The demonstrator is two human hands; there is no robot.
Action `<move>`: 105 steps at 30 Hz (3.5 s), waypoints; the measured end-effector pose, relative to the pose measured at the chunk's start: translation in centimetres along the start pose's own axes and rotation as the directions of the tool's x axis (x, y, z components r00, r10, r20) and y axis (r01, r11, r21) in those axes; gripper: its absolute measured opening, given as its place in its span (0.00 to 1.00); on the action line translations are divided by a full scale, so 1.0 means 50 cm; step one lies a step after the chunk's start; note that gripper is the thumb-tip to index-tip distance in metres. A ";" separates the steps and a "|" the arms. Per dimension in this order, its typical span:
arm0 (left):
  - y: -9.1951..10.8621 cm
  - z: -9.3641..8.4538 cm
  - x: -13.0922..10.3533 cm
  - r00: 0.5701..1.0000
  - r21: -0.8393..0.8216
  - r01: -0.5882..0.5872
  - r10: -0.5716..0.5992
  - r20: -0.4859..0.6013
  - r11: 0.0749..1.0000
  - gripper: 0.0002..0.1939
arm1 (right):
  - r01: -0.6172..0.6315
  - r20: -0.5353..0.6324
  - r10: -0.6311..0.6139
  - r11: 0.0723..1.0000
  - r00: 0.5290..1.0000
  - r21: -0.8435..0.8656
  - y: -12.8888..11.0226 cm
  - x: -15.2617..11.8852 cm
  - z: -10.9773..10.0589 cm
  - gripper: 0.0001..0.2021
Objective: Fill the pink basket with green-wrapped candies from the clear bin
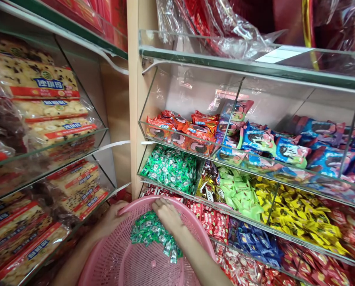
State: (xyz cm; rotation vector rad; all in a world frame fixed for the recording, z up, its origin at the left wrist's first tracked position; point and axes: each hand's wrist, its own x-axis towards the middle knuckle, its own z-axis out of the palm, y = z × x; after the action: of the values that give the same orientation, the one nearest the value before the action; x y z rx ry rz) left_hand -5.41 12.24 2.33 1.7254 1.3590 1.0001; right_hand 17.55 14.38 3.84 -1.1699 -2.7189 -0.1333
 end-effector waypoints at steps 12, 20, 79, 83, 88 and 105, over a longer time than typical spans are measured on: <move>0.001 0.001 -0.003 1.000 -0.015 0.000 0.000 -0.011 1.000 0.07 | -0.094 -0.032 0.098 0.991 0.995 0.096 0.025 -0.021 -0.018 0.09; -0.002 0.002 -0.003 1.000 -0.022 0.018 -0.018 -0.012 1.000 0.07 | -0.131 -0.054 0.134 0.990 0.990 0.047 0.014 -0.013 -0.018 0.08; -0.001 0.003 -0.001 1.000 0.038 0.007 -0.007 0.011 0.999 0.09 | -0.218 0.072 0.252 0.926 0.965 -0.309 0.033 -0.110 -0.048 0.05; 0.001 0.003 -0.001 1.000 0.025 0.012 -0.012 0.010 1.000 0.09 | -0.219 0.126 0.260 0.937 0.957 -0.273 0.028 -0.101 -0.049 0.08; 0.003 0.003 -0.001 1.000 0.013 0.023 -0.023 0.001 1.000 0.08 | -0.221 0.117 0.253 0.946 0.960 -0.236 0.030 -0.103 -0.044 0.10; 0.003 0.001 -0.004 0.999 0.059 0.024 -0.025 0.021 0.998 0.10 | -0.183 -0.021 0.182 0.976 0.983 -0.120 0.005 -0.108 -0.046 0.04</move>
State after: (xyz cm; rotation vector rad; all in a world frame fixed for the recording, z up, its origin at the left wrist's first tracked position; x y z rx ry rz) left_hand -5.32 12.01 2.38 1.7532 1.4048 0.9337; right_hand 21.69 10.36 5.02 -1.4415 -2.6098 -0.2814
